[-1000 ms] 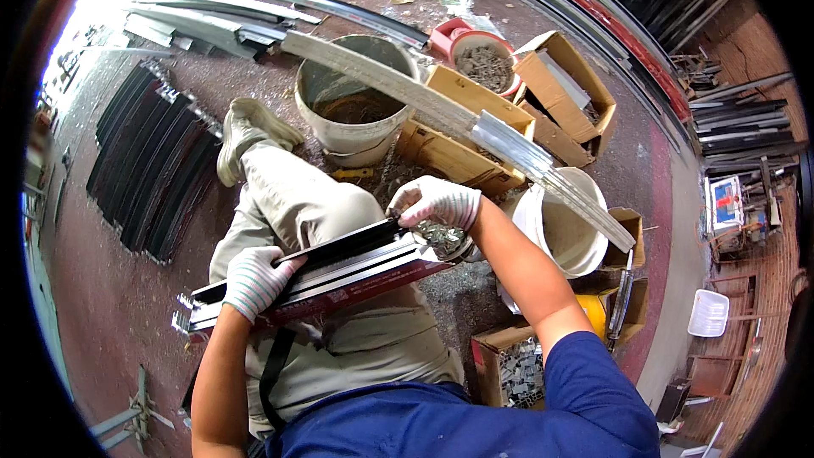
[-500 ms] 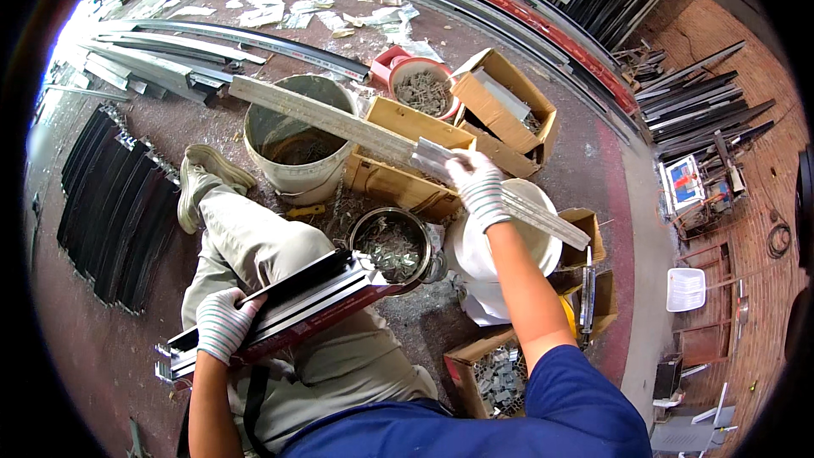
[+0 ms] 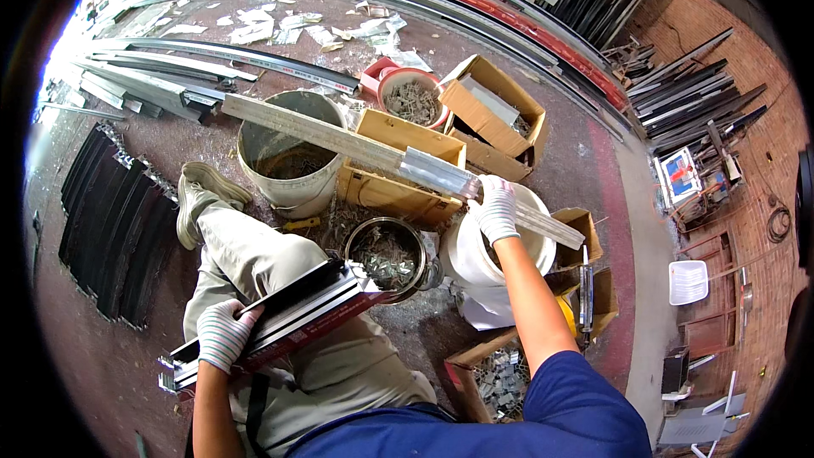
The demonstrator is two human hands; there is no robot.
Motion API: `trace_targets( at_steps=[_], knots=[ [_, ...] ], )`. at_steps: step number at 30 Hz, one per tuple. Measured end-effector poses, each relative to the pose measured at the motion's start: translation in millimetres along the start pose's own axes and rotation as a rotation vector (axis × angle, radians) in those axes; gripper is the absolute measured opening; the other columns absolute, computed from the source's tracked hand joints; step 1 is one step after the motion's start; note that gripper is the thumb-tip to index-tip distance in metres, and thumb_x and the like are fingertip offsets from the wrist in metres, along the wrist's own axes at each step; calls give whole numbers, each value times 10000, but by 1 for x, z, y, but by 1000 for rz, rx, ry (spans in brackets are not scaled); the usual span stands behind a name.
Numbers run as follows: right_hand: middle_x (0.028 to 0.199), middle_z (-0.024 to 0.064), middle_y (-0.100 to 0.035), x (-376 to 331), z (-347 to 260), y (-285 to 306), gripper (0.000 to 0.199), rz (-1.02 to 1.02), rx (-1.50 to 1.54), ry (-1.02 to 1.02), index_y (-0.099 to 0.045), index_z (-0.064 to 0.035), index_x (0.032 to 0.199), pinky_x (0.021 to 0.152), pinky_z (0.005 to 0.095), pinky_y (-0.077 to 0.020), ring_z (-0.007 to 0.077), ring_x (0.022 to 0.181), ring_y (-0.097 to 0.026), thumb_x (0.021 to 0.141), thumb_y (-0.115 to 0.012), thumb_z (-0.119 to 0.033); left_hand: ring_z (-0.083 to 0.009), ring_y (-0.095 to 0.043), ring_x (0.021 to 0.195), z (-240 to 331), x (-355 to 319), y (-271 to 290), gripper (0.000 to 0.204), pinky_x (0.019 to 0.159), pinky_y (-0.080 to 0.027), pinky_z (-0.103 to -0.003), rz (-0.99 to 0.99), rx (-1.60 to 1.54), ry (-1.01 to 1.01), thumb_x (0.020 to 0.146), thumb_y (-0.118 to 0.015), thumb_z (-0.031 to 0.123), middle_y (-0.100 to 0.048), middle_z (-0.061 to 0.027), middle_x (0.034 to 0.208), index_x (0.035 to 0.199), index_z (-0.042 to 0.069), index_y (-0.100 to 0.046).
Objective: The person sits on the floor and repeatedly picks up small metal clips from a bucket, inserts them into slots on long black metal profiles, and stacks the finished profiles on the floor.
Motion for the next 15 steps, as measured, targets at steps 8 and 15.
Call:
trace_targets(
  at_steps=[8,15],
  knots=[
    [1281,152,-642,-8,4,9,640,106,23,65,-648,-78,1283,1150,496,-416,369,1246,-570,718,-894,-247,-324,-686,636,11,-1,6,432,666,-525,-432,-16,42,-2,890,-803,464,-719,-175,713,833,36,-780],
    [1269,175,-635,-11,-16,36,609,230,125,62,-645,-57,1256,1129,513,-432,377,1229,-573,731,-884,-250,-343,-688,642,2,-3,3,421,667,-524,-444,-5,58,6,881,-805,461,-709,-183,704,813,47,-771]
  ],
)
Point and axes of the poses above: each hand's wrist, its own x-axis towards the middle knuckle, its own y-axis out of the back of the hand, z = x × y, the point moved 1 cm from there along x, towards the middle knuckle
